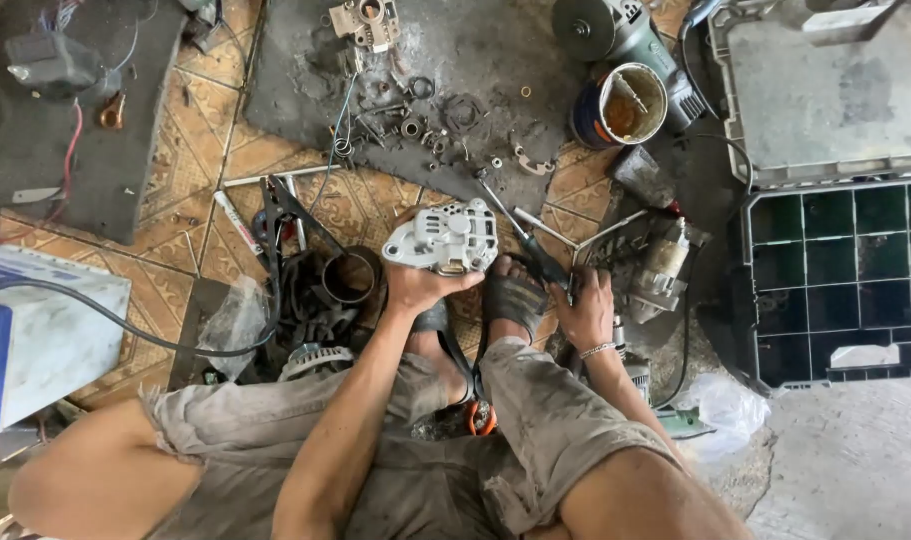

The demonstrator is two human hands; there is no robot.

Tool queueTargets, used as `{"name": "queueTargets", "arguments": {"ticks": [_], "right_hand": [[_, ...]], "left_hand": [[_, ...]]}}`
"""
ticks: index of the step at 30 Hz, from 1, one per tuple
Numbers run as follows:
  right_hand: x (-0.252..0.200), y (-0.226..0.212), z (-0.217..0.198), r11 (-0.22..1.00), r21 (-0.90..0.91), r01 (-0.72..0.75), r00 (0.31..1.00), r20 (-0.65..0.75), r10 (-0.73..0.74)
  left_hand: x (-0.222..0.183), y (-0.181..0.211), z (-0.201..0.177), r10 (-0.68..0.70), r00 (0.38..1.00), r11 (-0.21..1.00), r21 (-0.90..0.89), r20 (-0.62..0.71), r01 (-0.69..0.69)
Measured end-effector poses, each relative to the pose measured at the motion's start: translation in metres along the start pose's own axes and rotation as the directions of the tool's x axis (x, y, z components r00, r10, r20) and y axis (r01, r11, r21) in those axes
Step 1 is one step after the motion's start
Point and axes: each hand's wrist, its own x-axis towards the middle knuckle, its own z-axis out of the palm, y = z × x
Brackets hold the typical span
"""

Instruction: Repairing an alternator by soldering internal components and assembling the stator and housing.

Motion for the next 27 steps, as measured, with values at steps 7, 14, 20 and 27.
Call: {"name": "queueTargets", "arguments": {"ticks": [7,14,20,27], "right_hand": [[0.006,-0.018,0.0,1.0,0.015,0.028,0.998,-0.05,-0.027],[0.013,-0.019,-0.004,0.992,0.097,0.079,0.986,-0.155,-0.063],[0.022,-0.078,-0.008,0.939,0.218,0.266,0.962,-0.128,-0.242],[0.045,-0.154,0.009,0.779,0.559,0.285,0.861,0.208,-0.465]], "left_hand": [[0.014,0.021,0.006,0.126,0.986,0.991,-0.02,-0.107,-0.129],[0.019,0.011,0.0,-0.145,0.963,0.97,-0.227,-0.228,0.092],[0.069,0.048,-0.06,-0.607,0.706,0.794,-0.244,-0.365,0.557],[0.047,0.009,-0.109,-0.345,0.842,0.857,0.227,-0.415,0.463]]}}
